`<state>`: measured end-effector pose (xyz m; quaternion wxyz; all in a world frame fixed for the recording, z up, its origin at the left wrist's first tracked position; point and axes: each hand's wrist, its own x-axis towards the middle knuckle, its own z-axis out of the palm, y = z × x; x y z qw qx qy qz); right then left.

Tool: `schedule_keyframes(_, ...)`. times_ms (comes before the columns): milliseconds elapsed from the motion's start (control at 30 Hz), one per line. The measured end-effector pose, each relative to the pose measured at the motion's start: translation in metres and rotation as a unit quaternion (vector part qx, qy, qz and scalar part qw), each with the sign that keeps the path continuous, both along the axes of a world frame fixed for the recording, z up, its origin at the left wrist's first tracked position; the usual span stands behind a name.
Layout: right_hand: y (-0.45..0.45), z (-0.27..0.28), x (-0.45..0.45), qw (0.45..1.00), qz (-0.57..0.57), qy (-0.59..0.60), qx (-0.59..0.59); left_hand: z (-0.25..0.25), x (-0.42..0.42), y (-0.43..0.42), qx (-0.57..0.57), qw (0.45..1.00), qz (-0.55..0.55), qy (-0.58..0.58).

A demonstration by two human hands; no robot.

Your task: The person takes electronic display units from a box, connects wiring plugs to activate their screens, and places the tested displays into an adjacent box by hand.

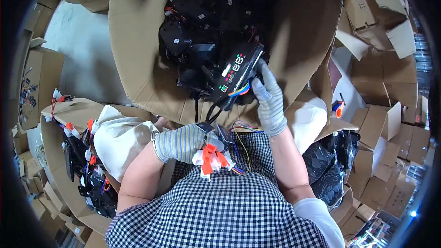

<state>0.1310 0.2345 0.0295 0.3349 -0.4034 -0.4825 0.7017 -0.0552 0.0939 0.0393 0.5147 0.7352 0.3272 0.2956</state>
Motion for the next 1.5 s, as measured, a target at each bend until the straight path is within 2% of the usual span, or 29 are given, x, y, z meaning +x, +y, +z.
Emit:
schedule_keyframes(67, -0.009, -0.018, 0.002, 0.992, 0.028, 0.101, -0.075, 0.002, 0.001, 0.003, 0.016, 1.000, -0.008, 0.007)
schedule_keyframes(100, -0.011, -0.056, 0.004, 0.985, 0.053, 0.103, -0.128, 0.004, 0.001, 0.005, 0.030, 0.999, -0.018, 0.019)
schedule_keyframes(133, -0.012, -0.037, -0.006, 0.979, 0.117, 0.011, -0.166, 0.002, 0.000, 0.004, 0.034, 0.999, -0.015, 0.020)
schedule_keyframes(200, -0.026, -0.072, 0.011, 0.962, 0.197, -0.189, -0.027, -0.016, -0.002, -0.006, -0.014, 0.995, -0.033, 0.091)
schedule_keyframes(233, -0.035, -0.065, 0.018, 0.962, 0.198, -0.188, -0.028, -0.027, -0.003, -0.011, 0.005, 0.995, -0.006, 0.097)
schedule_keyframes(300, -0.051, -0.033, 0.029, 0.965, 0.202, -0.129, 0.107, -0.026, -0.005, -0.012, 0.015, 0.995, 0.035, 0.097)
schedule_keyframes(333, -0.059, -0.009, 0.032, 0.974, 0.218, 0.023, -0.065, -0.023, -0.005, -0.010, 0.026, 0.992, 0.075, 0.097)
schedule_keyframes(400, -0.060, 0.015, 0.039, 0.938, 0.303, -0.072, 0.152, -0.013, -0.007, -0.006, 0.009, 0.992, 0.089, 0.090)
schedule_keyframes(433, -0.059, 0.018, 0.043, 0.938, 0.302, -0.071, 0.155, -0.005, -0.008, -0.004, -0.028, 0.989, 0.100, 0.108)
schedule_keyframes(467, -0.059, 0.021, 0.047, 0.922, 0.383, -0.063, -0.001, -0.001, -0.009, -0.003, -0.065, 0.984, 0.111, 0.125)
schedule_keyframes(533, -0.053, 0.027, 0.054, 0.877, 0.451, -0.053, -0.157, 0.003, -0.008, -0.002, -0.018, 0.986, 0.122, 0.108)
schedule_keyframes(600, -0.040, 0.033, 0.060, 0.915, 0.391, 0.074, -0.062, 0.019, -0.007, 0.000, 0.038, 0.971, 0.200, -0.122)
schedule_keyframes(633, -0.029, 0.030, 0.061, 0.955, 0.291, 0.060, 0.014, 0.000, -0.018, -0.014, 0.096, 0.950, 0.246, -0.166)
schedule_keyframes(667, -0.013, 0.033, 0.053, 0.980, 0.197, 0.032, 0.027, -0.002, -0.030, -0.026, 0.042, 0.924, 0.298, -0.235)
schedule_keyframes(700, 0.003, 0.036, 0.046, 0.994, 0.097, -0.001, 0.039, -0.002, -0.040, -0.038, -0.077, 0.850, 0.358, -0.380)
schedule_keyframes(733, 0.019, 0.039, 0.038, 0.998, 0.001, -0.036, 0.050, 0.000, -0.053, -0.047, -0.158, 0.733, 0.401, -0.526)
schedule_keyframes(767, 0.047, 0.011, 0.026, 0.995, -0.097, -0.023, -0.026, 0.005, -0.066, -0.051, -0.181, 0.660, 0.417, -0.598)
schedule_keyframes(833, 0.095, -0.044, 0.006, 0.977, -0.195, 0.046, -0.073, 0.030, -0.060, -0.029, -0.006, 0.682, 0.505, -0.528)
schedule_keyframes(867, 0.113, -0.060, -0.009, 0.961, -0.263, -0.015, -0.079, 0.036, -0.059, -0.022, 0.083, 0.681, 0.544, -0.483)
schedule_keyframes(900, 0.135, -0.098, -0.012, 0.963, -0.260, -0.032, -0.071, 0.036, -0.067, -0.019, 0.066, 0.726, 0.483, -0.485)
schedule_keyframes(933, 0.158, -0.128, -0.018, 0.943, -0.202, -0.259, -0.049, 0.035, -0.076, -0.017, 0.049, 0.768, 0.418, -0.483)
schedule_keyframes(967, 0.196, -0.206, -0.018, 0.899, -0.127, -0.418, 0.008, 0.030, -0.073, -0.020, 0.004, 0.701, 0.474, -0.533)
schedule_keyframes(1000, 0.204, -0.196, -0.034, 0.781, -0.032, -0.621, 0.053, 0.029, -0.072, -0.017, 0.027, 0.750, 0.520, -0.407)
schedule_keyframes(1033, 0.205, -0.194, -0.039, 0.747, 0.014, -0.660, 0.074, 0.029, -0.072, -0.017, 0.008, 0.756, 0.515, -0.404)
schedule_keyframes(1133, 0.209, -0.190, -0.039, 0.745, 0.085, -0.650, 0.121, 0.025, -0.074, -0.015, -0.008, 0.773, 0.496, -0.395)
schedule_keyframes(1267, 0.192, -0.191, -0.034, 0.751, 0.076, -0.636, 0.157, 0.014, -0.082, -0.017, -0.035, 0.762, 0.516, -0.390)
schedule_keyframes(1333, 0.188, -0.185, -0.040, 0.741, 0.076, -0.656, 0.121, 0.001, -0.087, -0.020, 0.002, 0.810, 0.487, -0.327)
schedule_keyframes(1400, 0.179, -0.180, -0.035, 0.788, -0.003, -0.594, 0.163, 0.009, -0.079, -0.018, 0.020, 0.838, 0.470, -0.275)
schedule_keyframes(1500, 0.175, -0.173, -0.054, 0.754, 0.045, -0.639, 0.149, 0.008, -0.077, -0.022, -0.021, 0.810, 0.503, -0.301)
